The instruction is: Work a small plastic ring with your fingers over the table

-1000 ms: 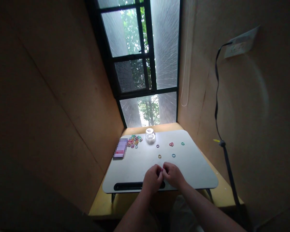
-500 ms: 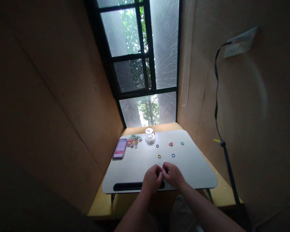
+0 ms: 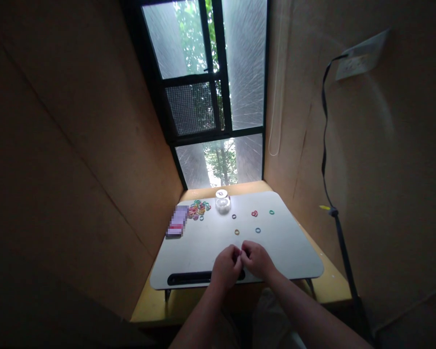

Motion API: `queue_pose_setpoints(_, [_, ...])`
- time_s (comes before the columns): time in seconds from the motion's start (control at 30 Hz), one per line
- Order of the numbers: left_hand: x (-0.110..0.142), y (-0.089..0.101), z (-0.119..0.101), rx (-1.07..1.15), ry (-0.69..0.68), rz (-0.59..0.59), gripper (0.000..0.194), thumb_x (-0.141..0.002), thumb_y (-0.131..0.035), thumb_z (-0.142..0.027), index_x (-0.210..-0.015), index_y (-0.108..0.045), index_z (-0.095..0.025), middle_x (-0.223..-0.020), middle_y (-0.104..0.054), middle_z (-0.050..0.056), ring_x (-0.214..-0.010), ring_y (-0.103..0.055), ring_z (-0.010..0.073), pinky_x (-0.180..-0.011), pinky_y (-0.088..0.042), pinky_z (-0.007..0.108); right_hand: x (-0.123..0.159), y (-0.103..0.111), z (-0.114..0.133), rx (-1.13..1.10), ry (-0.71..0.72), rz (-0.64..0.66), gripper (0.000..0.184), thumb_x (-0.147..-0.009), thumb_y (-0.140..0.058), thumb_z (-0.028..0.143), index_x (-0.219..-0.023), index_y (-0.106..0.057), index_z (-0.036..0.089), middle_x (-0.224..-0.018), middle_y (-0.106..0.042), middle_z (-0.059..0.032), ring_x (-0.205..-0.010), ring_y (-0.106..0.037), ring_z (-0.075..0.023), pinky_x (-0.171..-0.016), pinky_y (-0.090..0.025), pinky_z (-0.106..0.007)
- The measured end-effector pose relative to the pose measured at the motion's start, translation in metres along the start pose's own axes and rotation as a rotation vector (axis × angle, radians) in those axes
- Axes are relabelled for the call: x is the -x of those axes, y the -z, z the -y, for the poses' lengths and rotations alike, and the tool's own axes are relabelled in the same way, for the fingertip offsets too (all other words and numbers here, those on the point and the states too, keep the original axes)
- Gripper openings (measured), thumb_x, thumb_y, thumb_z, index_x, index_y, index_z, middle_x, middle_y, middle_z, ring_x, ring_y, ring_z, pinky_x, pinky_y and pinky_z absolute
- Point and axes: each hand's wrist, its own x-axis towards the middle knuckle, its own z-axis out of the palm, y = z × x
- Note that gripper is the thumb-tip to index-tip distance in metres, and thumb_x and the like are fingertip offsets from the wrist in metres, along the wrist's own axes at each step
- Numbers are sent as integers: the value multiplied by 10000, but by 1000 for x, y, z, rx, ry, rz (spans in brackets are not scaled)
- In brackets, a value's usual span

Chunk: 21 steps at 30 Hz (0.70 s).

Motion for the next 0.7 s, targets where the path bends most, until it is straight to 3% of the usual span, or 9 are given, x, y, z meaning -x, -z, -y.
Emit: queue_pose_setpoints(0.7, [-1,1,1,-2,-5,6,115,-876,-505,-271,-816,-569,-197,-747,-603,-5,-673,-522,128,-640,-358,242,-2,-1,-2,4,-2,9,120,-750,-492,188,-636,-458,199,-591,-487,35,-569,-429,-115,-552,-273,-232])
